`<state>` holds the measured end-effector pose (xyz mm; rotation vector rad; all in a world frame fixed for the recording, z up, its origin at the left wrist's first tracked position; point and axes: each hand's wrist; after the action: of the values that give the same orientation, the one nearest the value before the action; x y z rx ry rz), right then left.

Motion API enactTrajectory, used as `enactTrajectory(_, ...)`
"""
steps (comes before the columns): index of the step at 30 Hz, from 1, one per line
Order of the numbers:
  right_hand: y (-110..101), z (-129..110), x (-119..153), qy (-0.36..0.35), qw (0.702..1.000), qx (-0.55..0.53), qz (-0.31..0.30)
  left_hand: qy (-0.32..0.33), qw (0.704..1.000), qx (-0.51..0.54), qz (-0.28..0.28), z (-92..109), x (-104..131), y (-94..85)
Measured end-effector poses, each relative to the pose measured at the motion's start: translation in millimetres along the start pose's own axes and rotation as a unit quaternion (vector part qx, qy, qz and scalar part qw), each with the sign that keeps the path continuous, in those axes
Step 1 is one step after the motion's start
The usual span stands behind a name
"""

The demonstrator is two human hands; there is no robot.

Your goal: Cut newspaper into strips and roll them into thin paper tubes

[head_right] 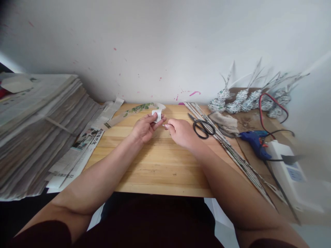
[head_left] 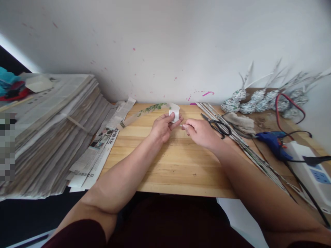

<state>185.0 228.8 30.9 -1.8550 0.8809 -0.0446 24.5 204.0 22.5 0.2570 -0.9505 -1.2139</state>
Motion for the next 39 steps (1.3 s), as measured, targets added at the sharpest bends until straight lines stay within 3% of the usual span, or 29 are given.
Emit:
enactTrajectory(7,1.4,-2.2,0.7,-0.007,1.000,0.000,0.030,-0.002,1.000,0.007,0.006,1.6,-1.3,-0.6)
enactTrajectory(15,0.9,-1.5,1.1,0.001,1.000,0.000,-0.025,-0.003,1.000,-0.014,-0.007,2.5,-1.6,-0.4)
enactTrajectory(21,5.9,0.6,1.7,-0.013,1.000,0.002,0.021,0.002,1.000,-0.006,-0.006,3.6,-2.6,-0.5)
enactTrajectory(26,5.6,2.4,0.8,0.002,1.000,-0.001,-0.028,-0.001,1.000,-0.005,-0.004,3.0,-0.9,0.6)
enactTrajectory(31,6.3,1.2,0.8,-0.018,0.999,-0.003,0.037,0.013,1.000,-0.008,-0.007,2.8,-2.8,-0.5)
enactTrajectory(36,5.0,0.3,0.5,0.011,1.000,-0.020,0.020,0.005,1.000,-0.010,-0.015,2.9,-4.2,-0.8)
enactTrajectory(39,5.4,0.5,0.7,0.000,0.998,-0.019,0.051,0.008,1.000,-0.003,-0.012,3.3,-3.6,-0.2)
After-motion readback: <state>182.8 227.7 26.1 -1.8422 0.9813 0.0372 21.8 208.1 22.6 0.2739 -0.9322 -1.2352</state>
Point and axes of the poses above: each hand's wrist, its own x-axis away from the middle knuckle, its own y-axis out of the palm, z = x × y, and after that the axes turned 15 degrees about -y, right-handed
